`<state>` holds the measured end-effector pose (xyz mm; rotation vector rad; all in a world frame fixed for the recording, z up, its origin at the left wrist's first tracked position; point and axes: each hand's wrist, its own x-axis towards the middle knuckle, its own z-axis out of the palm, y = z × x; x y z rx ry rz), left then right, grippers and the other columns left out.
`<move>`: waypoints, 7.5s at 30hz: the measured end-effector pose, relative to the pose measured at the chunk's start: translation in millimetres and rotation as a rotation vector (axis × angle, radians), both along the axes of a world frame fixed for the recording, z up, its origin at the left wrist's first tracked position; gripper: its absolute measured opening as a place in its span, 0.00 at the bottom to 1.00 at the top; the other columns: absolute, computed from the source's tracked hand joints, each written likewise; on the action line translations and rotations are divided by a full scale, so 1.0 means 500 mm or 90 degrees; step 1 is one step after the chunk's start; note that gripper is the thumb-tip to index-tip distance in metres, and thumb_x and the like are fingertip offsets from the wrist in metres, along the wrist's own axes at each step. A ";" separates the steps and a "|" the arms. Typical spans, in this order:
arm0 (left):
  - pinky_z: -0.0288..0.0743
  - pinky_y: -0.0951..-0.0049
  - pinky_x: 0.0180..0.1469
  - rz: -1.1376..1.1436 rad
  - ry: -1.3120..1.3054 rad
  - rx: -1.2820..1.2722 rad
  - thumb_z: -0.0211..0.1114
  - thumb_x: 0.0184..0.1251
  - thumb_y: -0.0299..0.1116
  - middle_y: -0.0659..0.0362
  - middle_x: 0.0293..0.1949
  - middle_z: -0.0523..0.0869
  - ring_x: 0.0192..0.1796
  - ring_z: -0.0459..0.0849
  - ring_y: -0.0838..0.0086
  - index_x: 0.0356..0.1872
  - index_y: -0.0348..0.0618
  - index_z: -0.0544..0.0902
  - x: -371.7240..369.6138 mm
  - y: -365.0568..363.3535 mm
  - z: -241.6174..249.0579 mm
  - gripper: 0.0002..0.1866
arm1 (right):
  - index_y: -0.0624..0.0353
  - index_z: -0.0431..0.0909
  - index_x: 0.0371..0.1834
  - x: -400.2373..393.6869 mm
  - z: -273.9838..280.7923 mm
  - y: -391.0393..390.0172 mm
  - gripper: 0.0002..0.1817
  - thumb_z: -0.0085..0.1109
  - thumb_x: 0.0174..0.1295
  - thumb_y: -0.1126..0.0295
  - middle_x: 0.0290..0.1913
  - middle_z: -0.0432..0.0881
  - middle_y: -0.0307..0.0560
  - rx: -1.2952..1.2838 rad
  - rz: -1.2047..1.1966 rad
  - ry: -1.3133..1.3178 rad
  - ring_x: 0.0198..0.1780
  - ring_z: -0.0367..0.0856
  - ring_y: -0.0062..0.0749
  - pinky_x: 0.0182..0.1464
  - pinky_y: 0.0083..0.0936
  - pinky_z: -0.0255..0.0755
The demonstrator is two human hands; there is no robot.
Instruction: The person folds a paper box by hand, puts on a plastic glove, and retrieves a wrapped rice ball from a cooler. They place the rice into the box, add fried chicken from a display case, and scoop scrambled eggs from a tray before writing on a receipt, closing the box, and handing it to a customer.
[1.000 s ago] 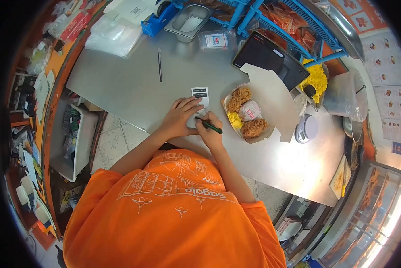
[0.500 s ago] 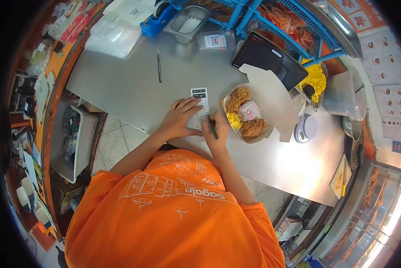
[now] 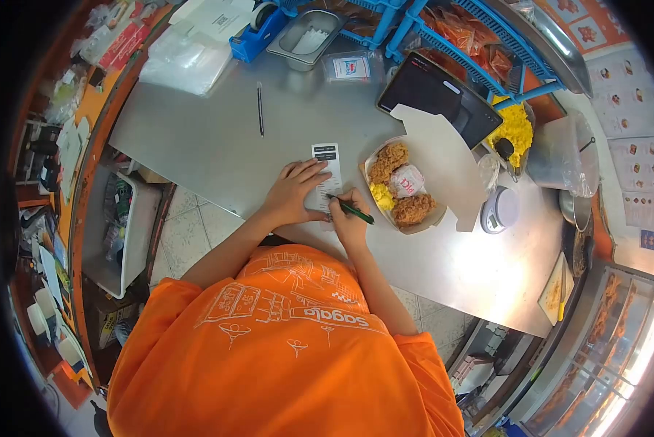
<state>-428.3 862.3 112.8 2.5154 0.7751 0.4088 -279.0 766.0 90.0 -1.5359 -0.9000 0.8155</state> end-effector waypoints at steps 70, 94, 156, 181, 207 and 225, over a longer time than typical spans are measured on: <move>0.71 0.62 0.55 -0.239 0.000 -0.207 0.57 0.65 0.32 0.47 0.49 0.81 0.53 0.80 0.54 0.51 0.39 0.75 0.421 0.147 0.243 0.15 | 0.63 0.71 0.51 0.349 0.235 -0.110 0.12 0.47 0.66 0.73 0.30 0.77 0.63 -0.040 -0.262 -0.384 0.31 0.79 0.54 0.36 0.36 0.71; 0.74 0.68 0.38 -0.283 0.071 -0.162 0.71 0.54 0.38 0.54 0.29 0.80 0.31 0.79 0.64 0.38 0.36 0.76 0.190 0.012 0.132 0.18 | 0.70 0.73 0.51 0.197 0.167 -0.267 0.25 0.63 0.56 0.60 0.45 0.76 0.61 -0.249 -0.117 -0.428 0.43 0.77 0.48 0.50 0.36 0.72; 0.68 0.56 0.66 -0.246 -0.383 -0.055 0.78 0.43 0.29 0.56 0.42 0.77 0.57 0.79 0.60 0.29 0.42 0.79 0.123 -0.080 -0.038 0.15 | 0.62 0.64 0.66 0.133 0.113 -0.132 0.33 0.53 0.60 0.54 0.70 0.61 0.56 -0.323 -0.166 -0.803 0.73 0.54 0.48 0.71 0.46 0.45; 0.55 0.51 0.61 -0.297 -0.112 -0.023 0.74 0.25 0.40 0.49 0.59 0.69 0.61 0.62 0.50 0.10 0.44 0.79 0.209 -0.036 0.171 0.14 | 0.66 0.76 0.42 0.318 0.098 -0.185 0.09 0.51 0.63 0.74 0.50 0.75 0.56 -0.021 -0.369 -0.399 0.53 0.74 0.45 0.55 0.35 0.67; 0.48 0.53 0.65 -0.025 -0.029 0.021 0.77 0.29 0.51 0.52 0.64 0.68 0.63 0.61 0.54 0.11 0.44 0.80 -0.541 0.487 0.112 0.21 | 0.61 0.82 0.31 -0.243 0.013 0.843 0.13 0.63 0.60 0.61 0.31 0.81 0.40 -0.082 -0.212 0.284 0.30 0.75 0.29 0.32 0.29 0.69; 0.64 0.52 0.64 -0.186 -0.206 0.107 0.71 0.47 0.30 0.56 0.40 0.81 0.54 0.78 0.62 0.22 0.41 0.81 -0.534 0.464 0.075 0.07 | 0.68 0.76 0.46 -0.444 0.133 0.417 0.10 0.53 0.62 0.80 0.29 0.81 0.45 0.007 -0.064 0.008 0.28 0.76 0.25 0.33 0.23 0.73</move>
